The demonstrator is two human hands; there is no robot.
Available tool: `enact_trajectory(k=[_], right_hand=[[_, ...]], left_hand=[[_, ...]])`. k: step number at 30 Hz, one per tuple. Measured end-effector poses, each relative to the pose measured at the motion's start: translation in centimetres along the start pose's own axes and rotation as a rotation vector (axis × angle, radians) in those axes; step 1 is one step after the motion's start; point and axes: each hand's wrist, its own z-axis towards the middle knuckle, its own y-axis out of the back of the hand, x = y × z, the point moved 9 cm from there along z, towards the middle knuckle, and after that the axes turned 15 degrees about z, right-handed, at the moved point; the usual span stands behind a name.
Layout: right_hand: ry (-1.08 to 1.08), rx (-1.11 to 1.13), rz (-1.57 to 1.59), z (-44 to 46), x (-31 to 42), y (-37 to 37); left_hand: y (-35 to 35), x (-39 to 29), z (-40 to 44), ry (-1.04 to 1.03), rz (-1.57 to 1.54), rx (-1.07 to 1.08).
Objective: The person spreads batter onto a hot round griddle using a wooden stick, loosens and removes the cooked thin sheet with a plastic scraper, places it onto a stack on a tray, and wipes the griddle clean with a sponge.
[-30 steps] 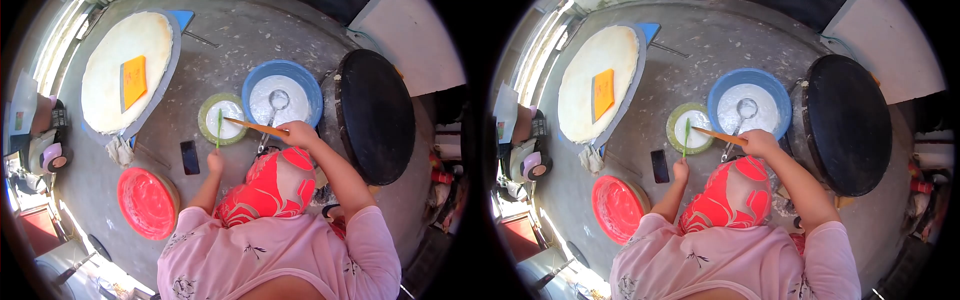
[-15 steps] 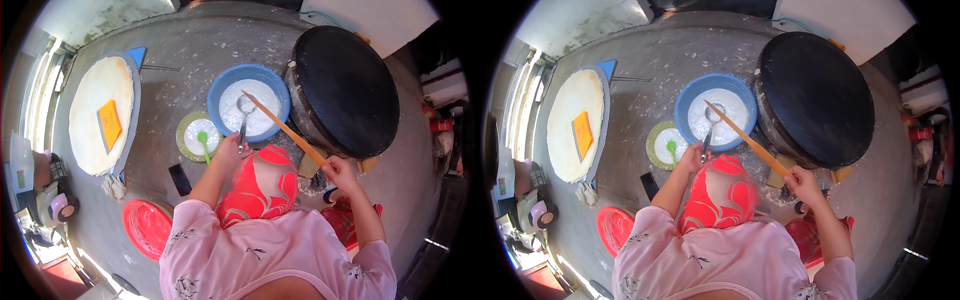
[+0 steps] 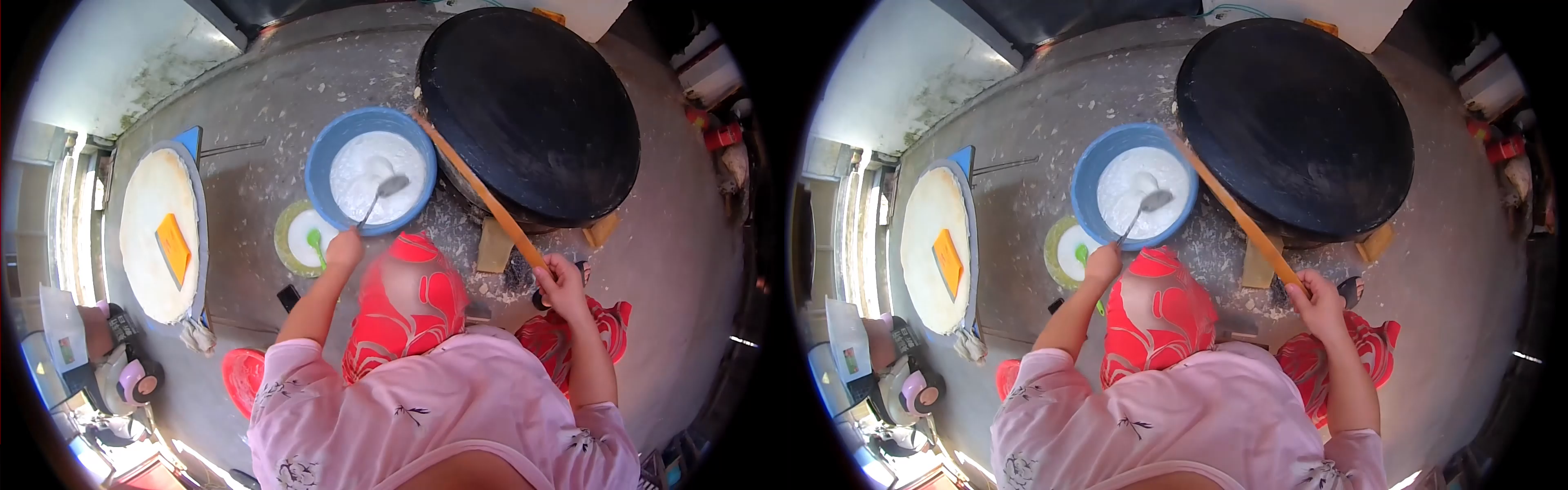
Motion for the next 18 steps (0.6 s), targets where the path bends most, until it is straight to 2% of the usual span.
enact_trajectory(k=[1, 2, 3, 4, 7, 9, 11, 13, 15, 16, 18], right_hand=[[0.003, -0.002, 0.008, 0.0, 0.0, 0.0], [0.092, 0.043, -0.053, 0.1, 0.7, -0.4], [0.176, 0.083, -0.113, -0.1, 1.4, -0.8], [0.171, 0.074, -0.104, -0.2, 1.6, -0.8], [0.134, 0.041, -0.176, -0.8, 2.3, -0.7], [0.129, 0.038, -0.028, -0.8, 2.5, -0.5], [0.109, 0.037, -0.045, -1.0, 2.5, -0.4], [0.082, 0.043, -0.068, -1.0, 2.1, -0.4], [0.095, 0.060, -0.089, -1.0, 2.1, -0.4], [0.097, 0.057, -0.089, -1.2, 2.1, -0.5], [0.100, 0.035, -0.049, -1.0, 2.4, -0.3]], left_hand=[[-0.6, 0.1, 0.2, -0.027, 0.153, 0.113], [0.1, 0.3, 0.9, -0.029, 0.158, 0.107], [1.5, 1.2, 1.8, 0.075, 0.126, 0.062], [2.4, 2.1, 2.1, 0.177, 0.096, 0.022], [-1.8, 1.5, 3.2, 0.200, -0.016, 0.000], [-2.4, 0.9, 2.4, 0.190, -0.073, 0.006], [-0.4, 1.3, 1.2, 0.056, -0.186, 0.006], [0.6, 2.4, 0.3, 0.126, -0.270, -0.006], [-0.7, 3.7, -0.2, 0.271, -0.113, -0.015], [-2.0, 2.5, 0.5, 0.136, -0.082, -0.022], [-0.8, 1.1, 2.4, 0.097, -0.148, -0.032]])
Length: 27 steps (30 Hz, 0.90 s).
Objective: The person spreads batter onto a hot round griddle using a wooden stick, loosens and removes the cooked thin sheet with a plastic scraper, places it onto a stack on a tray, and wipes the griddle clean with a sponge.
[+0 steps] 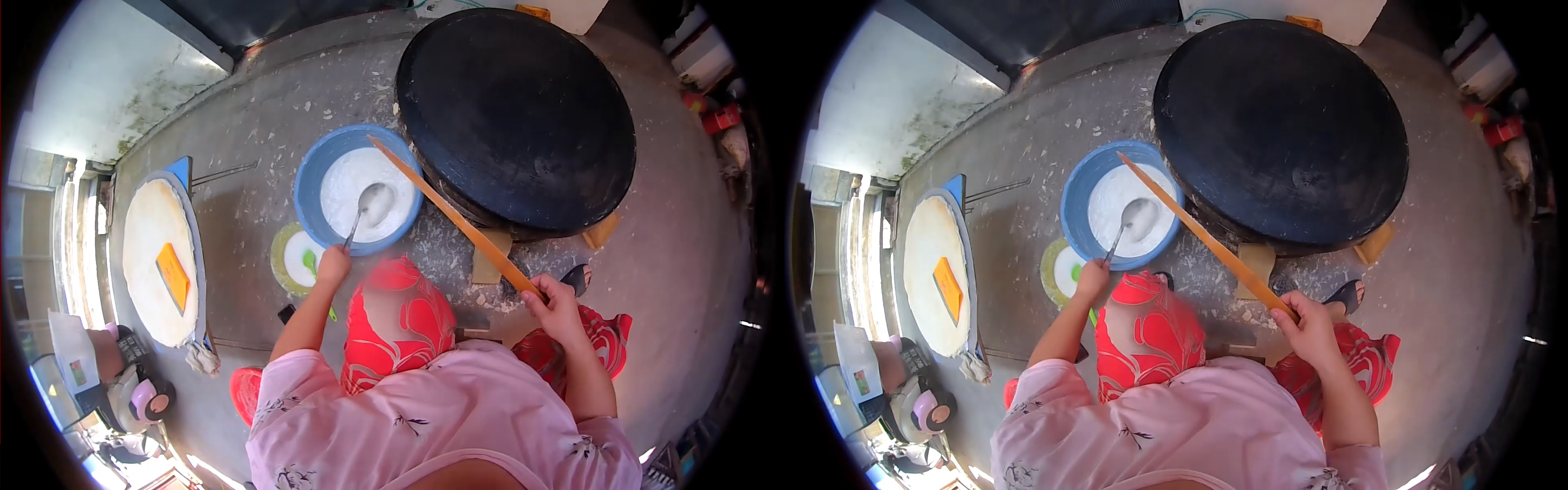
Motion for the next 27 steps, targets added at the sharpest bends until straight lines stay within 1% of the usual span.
enact_trajectory(k=[1, 2, 3, 5, 6, 7, 9, 11, 12, 13, 15, 16, 18, 19, 21, 22, 23, 24, 25, 27], right_hand=[[-0.006, -0.001, 0.000, 0.1, 0.0, 0.0], [-0.009, 0.009, -0.042, 0.1, 0.0, -0.2], [-0.010, 0.019, -0.085, 0.1, 0.0, -0.3], [-0.015, 0.017, -0.077, 0.1, 0.5, -0.6], [-0.020, 0.016, -0.067, 0.0, 0.7, -0.7], [-0.014, 0.017, -0.073, 0.1, 1.0, -0.6], [0.075, 0.026, -0.084, 0.0, 1.5, -0.9], [0.039, 0.036, -0.043, 0.1, 0.5, -0.8], [0.003, 0.049, -0.008, 0.0, -0.2, -0.9], [-0.002, 0.056, -0.009, 0.0, -0.4, -0.9], [0.001, 0.036, -0.013, 0.1, -0.4, -0.7], [0.003, 0.036, -0.015, 0.2, -0.4, -0.6], [-0.009, 0.026, -0.056, 0.4, -0.7, -0.3], [-0.011, 0.017, -0.058, 0.4, -0.8, -0.1], [-0.021, 0.020, 0.016, 0.5, -0.8, -0.1], [-0.018, 0.016, 0.015, 0.6, -0.8, -0.1], [-0.040, 0.012, 0.075, 0.6, -1.1, 0.0], [-0.060, 0.008, 0.134, 0.6, -1.3, 0.0], [-0.055, 0.005, 0.133, 0.5, -1.2, 0.0], [-0.117, 0.012, 0.239, 0.3, -1.6, -0.1]], left_hand=[[1.2, -1.2, 0.1, -0.024, -0.054, 0.022], [2.5, -1.9, 1.1, -0.024, -0.041, -0.008], [2.3, -2.3, 1.8, -0.023, -0.040, 0.000], [2.1, -1.6, 3.3, 0.106, 0.018, -0.136], [-1.3, -0.9, 4.0, 0.067, 0.111, -0.053], [-0.6, -0.7, 2.9, 0.069, 0.104, -0.059], [0.3, -0.5, 0.5, -0.068, 0.102, 0.061], [2.7, 2.2, -0.5, -0.023, -0.005, 0.049], [4.1, 2.9, -0.8, 0.046, 0.034, 0.009], [3.7, 3.1, -0.4, 0.054, 0.035, 0.014], [2.2, 4.3, 0.5, 0.185, 0.161, -0.022], [0.6, 2.9, 0.6, 0.182, 0.191, 0.019], [-0.7, -1.0, 0.3, 0.023, 0.151, -0.025], [-0.9, -2.3, 0.6, 0.014, 0.149, -0.023], [-4.5, -3.5, 0.7, 0.144, -0.351, 0.398], [-5.5, -3.0, 1.3, 0.140, -0.351, 0.397], [-9.3, -2.0, 1.2, 0.330, -0.800, 0.630], [-10.4, -3.1, -0.2, 0.522, -1.253, 0.856], [-10.0, -2.7, -0.6, 0.515, -1.254, 0.855], [-7.7, -5.2, -3.4, 0.434, -1.756, 1.086]])
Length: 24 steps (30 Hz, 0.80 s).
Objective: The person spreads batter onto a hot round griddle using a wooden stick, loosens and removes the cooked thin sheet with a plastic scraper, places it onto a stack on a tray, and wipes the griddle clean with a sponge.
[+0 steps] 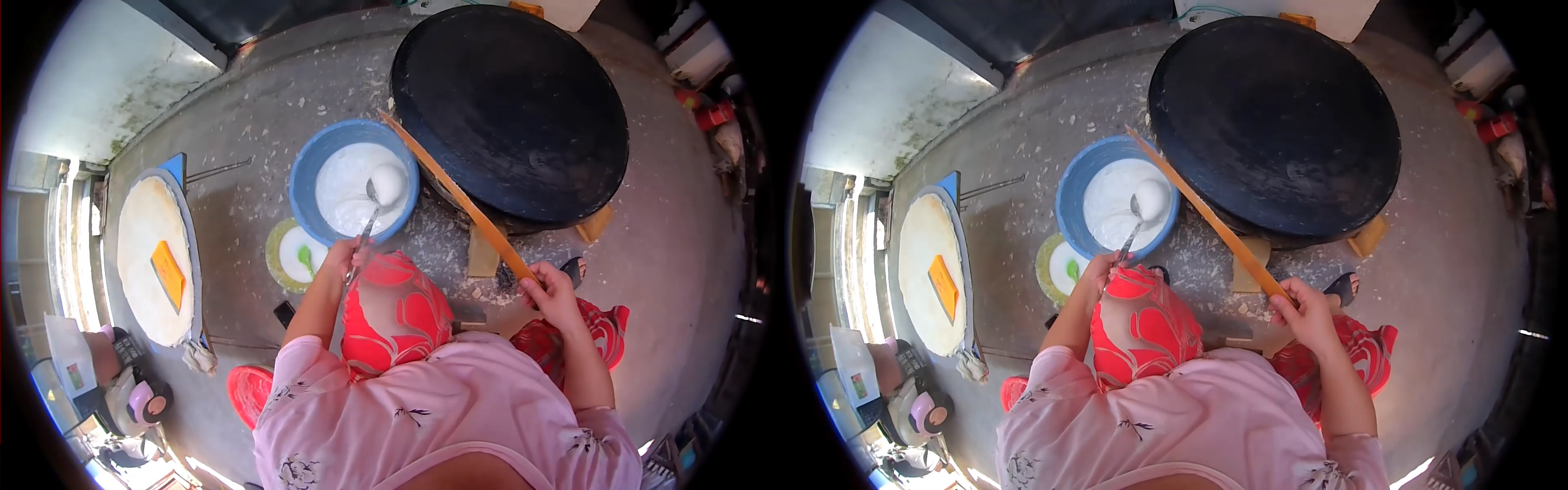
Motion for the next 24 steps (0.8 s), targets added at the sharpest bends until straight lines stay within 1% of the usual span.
enact_trajectory(k=[1, 3, 4, 6, 7, 8, 10, 11, 12, 13, 14, 15, 16, 18, 20, 22, 24], right_hand=[[0.006, 0.000, -0.001, -0.1, 0.0, 0.1], [-0.005, 0.021, -0.021, -0.1, -0.3, 0.2], [0.003, 0.024, -0.021, -0.2, -0.4, 0.3], [0.036, 0.011, 0.076, -0.3, -0.7, 0.7], [0.043, 0.015, 0.076, -0.4, -0.9, 0.8], [0.043, -0.001, 0.100, -0.3, -1.2, 1.2], [0.051, -0.011, 0.123, -0.6, -1.0, 1.7], [0.025, -0.028, 0.162, -1.0, -0.9, 1.9], [-0.001, -0.043, 0.201, -1.2, -1.0, 2.1], [0.006, -0.039, 0.205, -1.4, -0.9, 2.3], [-0.038, -0.047, 0.188, -1.5, -1.3, 2.7], [-0.083, -0.058, 0.171, -1.5, -1.8, 3.0], [-0.078, -0.057, 0.175, -1.6, -1.9, 3.3], [-0.099, 0.001, 0.204, -1.5, -2.3, 3.0], [-0.068, 0.016, 0.192, -1.1, -2.0, 2.8], [-0.041, 0.030, 0.182, -1.0, -1.6, 2.3], [-0.039, -0.020, 0.197, -0.9, -0.9, 2.0]], left_hand=[[-0.3, 0.3, -1.2, -0.004, 0.003, 0.004], [-0.5, -0.4, -3.6, -0.140, 0.014, -0.008], [-0.8, -0.4, -5.0, -0.148, 0.017, -0.006], [-1.1, -1.3, -8.0, -0.254, 0.100, -0.029], [-1.3, -1.7, -9.6, -0.301, 0.161, -0.055], [-1.9, -1.6, -10.9, -0.310, 0.164, -0.054], [-2.5, -2.8, -14.7, -0.440, 0.353, -0.260], [-3.0, -3.1, -16.2, -0.482, 0.367, -0.308], [-3.5, -3.0, -17.3, -0.491, 0.372, -0.310], [-3.8, -3.4, -18.4, -0.532, 0.422, -0.351], [-4.2, -3.7, -19.5, -0.574, 0.473, -0.391], [-4.5, -3.8, -20.3, -0.590, 0.461, -0.392], [-5.0, -3.8, -21.0, -0.594, 0.466, -0.391], [-6.5, -4.4, -22.5, -0.671, 0.485, -0.365], [-7.7, -4.9, -23.6, -0.708, 0.507, -0.345], [-9.3, -5.1, -24.4, -0.733, 0.430, -0.259], [-10.5, -5.4, -24.9, -0.747, 0.385, -0.214]])
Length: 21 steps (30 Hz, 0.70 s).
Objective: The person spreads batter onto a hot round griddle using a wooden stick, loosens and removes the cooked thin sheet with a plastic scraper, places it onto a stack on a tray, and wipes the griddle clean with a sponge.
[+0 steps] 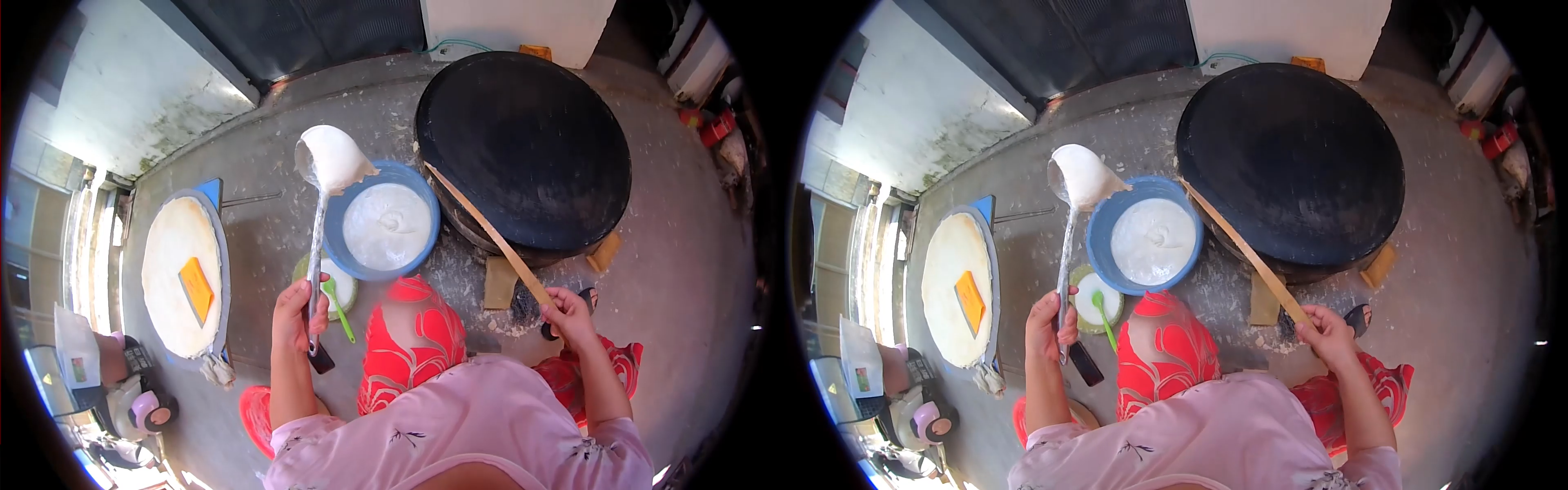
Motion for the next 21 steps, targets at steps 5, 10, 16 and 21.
enact_trajectory(k=[5, 10, 16, 21], right_hand=[[0.058, 0.012, -0.018, 0.9, -0.7, 0.5], [0.044, 0.040, -0.059, 1.0, -1.7, 1.0], [0.026, 0.032, -0.072, 0.8, -2.3, 0.6], [0.038, 0.034, -0.041, 0.5, -2.7, 0.6]], left_hand=[[-0.9, -1.4, 0.1, -0.031, -0.134, 0.072], [-1.4, 1.6, 2.3, 0.015, -0.264, 0.208], [0.8, 16.4, 10.7, 0.378, -0.410, 0.085], [3.3, 21.6, 10.1, 0.590, -0.289, -0.078]])
